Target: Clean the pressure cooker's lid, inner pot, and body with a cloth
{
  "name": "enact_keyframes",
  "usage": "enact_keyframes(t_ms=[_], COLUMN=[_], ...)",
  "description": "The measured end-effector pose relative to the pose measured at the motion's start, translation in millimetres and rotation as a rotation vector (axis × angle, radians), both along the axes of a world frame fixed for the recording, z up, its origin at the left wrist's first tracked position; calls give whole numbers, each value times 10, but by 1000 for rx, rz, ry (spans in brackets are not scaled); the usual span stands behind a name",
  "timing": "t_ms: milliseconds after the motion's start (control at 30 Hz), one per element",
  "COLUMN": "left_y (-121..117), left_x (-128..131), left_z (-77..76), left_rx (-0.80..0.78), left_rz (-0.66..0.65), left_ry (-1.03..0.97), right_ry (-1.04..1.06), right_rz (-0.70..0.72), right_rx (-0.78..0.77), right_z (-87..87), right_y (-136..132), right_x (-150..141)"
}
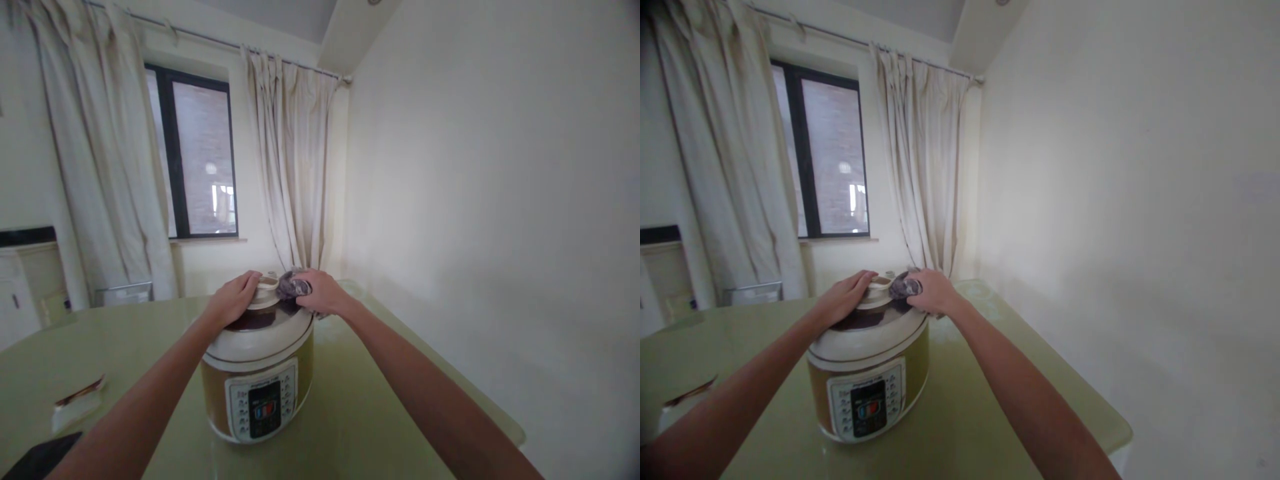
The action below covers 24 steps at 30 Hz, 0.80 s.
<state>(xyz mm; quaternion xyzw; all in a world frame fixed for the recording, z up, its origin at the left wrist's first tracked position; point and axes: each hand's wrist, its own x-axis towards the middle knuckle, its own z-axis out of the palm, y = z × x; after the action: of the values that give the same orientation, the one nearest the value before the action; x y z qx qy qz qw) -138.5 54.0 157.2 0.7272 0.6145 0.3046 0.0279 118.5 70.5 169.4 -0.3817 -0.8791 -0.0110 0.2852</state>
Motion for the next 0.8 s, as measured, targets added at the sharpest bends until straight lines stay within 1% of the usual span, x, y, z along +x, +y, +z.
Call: enact_keyframes(t_ms=[100, 167, 200, 233, 300, 433, 500, 567, 600, 667, 733, 800], left_y=[6, 0, -5, -11, -23, -33, -28, -18, -13, -4, -1, -3], left_x=[13, 19, 21, 21, 18, 13, 9, 4, 2, -1, 0, 4], left_z=[1, 7, 10, 12, 16, 20, 17, 12, 9, 5, 4, 6], left_rx=[27, 35, 31, 25, 9, -13, -9, -2, -1, 1, 5, 8], left_rz=[-20, -34, -35, -30, -9, 29, 37, 39, 38, 36, 39, 37], left_ry=[15, 20, 19, 16, 9, 15, 16, 11, 9, 6, 4, 7], right_ry=[-43, -49, -40, -22, 25, 79, 110, 145, 153, 155, 157, 176], right_rz=[168, 247, 253, 228, 107, -150, -236, -281, -277, -217, -118, 1], right_rx=[39, 38, 28, 15, -18, -121, -187, -223, -219, -161, -74, -22], right_z=[87, 121, 128, 129, 121, 99, 83, 53, 34, -10, -52, -85], right_y=[-350, -480, -492, -467, -315, 178, 370, 446, 434, 314, 108, -111], right_x=[50, 15, -19, -59, -145, -251, -250, -222, -203, -161, -121, -86])
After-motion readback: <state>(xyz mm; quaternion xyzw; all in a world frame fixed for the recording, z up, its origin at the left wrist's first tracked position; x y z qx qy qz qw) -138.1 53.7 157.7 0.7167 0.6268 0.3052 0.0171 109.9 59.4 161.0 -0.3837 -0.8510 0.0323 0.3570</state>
